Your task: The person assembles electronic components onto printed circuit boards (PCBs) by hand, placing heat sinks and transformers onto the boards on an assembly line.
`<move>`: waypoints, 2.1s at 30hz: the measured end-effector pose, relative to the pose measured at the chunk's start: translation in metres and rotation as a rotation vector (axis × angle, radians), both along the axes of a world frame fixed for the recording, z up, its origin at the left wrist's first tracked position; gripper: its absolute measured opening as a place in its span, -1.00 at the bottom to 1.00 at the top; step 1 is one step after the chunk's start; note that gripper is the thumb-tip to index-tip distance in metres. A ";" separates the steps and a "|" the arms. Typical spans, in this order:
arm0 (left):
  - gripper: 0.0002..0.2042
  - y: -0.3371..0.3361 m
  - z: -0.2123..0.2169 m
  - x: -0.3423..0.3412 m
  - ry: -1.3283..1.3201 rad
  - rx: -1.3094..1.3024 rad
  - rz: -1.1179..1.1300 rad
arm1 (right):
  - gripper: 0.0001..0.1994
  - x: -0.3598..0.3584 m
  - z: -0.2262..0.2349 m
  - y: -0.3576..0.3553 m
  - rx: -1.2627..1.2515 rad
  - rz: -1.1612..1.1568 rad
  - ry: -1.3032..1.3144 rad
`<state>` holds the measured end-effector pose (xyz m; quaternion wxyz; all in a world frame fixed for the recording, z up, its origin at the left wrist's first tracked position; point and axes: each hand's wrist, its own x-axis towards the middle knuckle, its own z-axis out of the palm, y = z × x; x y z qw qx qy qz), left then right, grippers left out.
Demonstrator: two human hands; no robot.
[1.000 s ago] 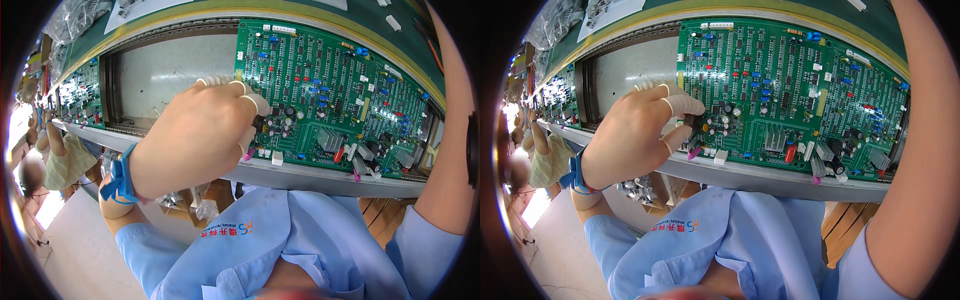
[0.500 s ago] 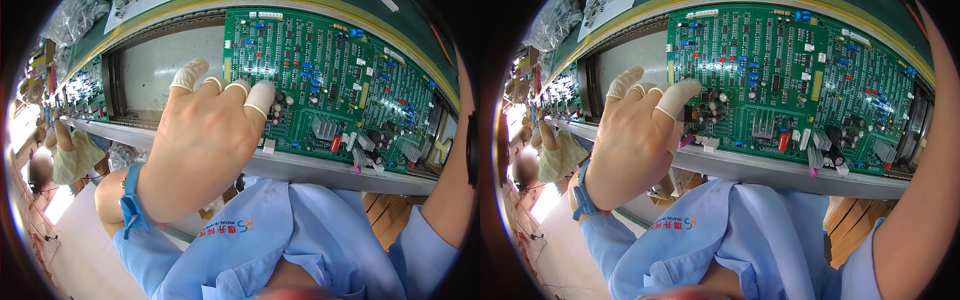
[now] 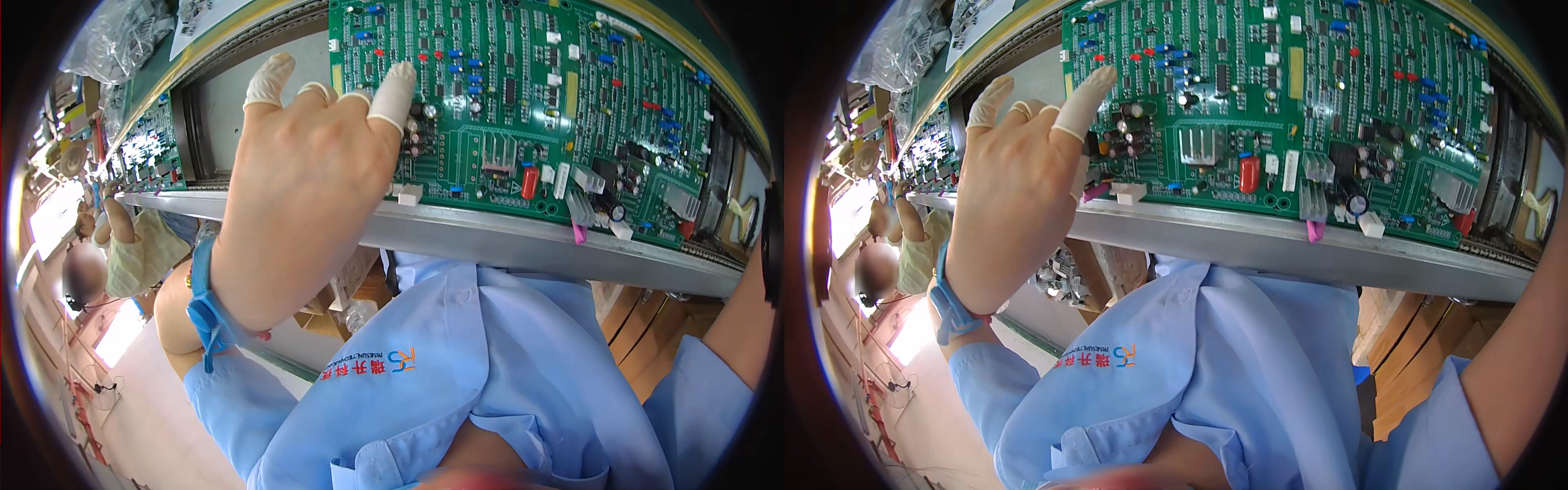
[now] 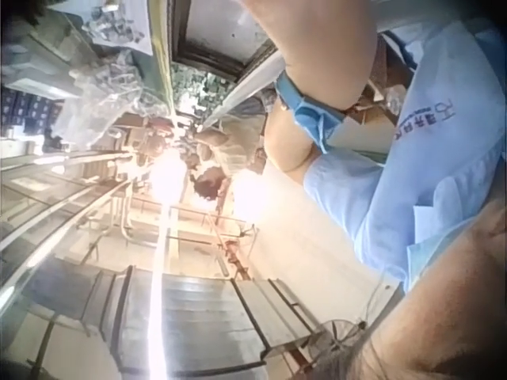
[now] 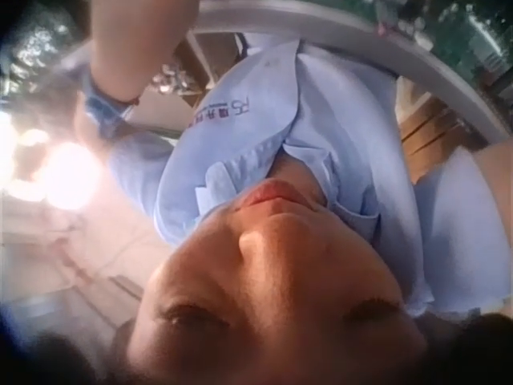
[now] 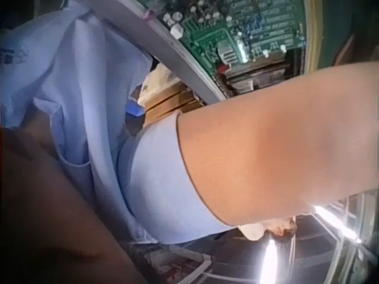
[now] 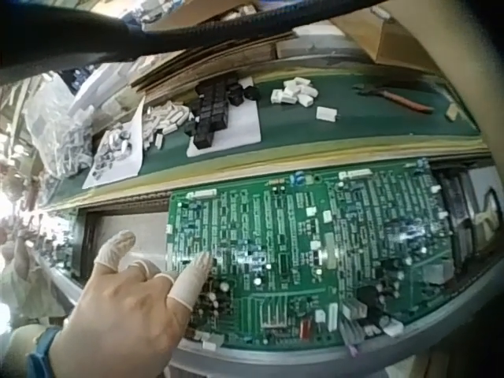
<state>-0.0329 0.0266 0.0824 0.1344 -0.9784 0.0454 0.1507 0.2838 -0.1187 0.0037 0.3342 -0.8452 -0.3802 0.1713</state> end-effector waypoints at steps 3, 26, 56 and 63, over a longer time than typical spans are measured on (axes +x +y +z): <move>-0.40 -0.001 0.000 0.004 0.017 0.014 -0.025 | -0.74 -0.012 0.001 -0.017 0.018 -0.016 0.047; -0.60 0.027 -0.031 0.009 -0.733 -0.280 -0.643 | -0.72 -0.099 0.028 -0.055 0.109 0.073 0.322; -0.75 0.092 -0.036 -0.006 -0.937 -0.902 0.203 | -0.78 -0.218 0.062 -0.004 0.067 0.267 0.601; -0.78 0.104 -0.053 -0.016 -1.051 -0.917 0.105 | -0.78 -0.247 0.050 0.012 -0.030 0.392 -0.014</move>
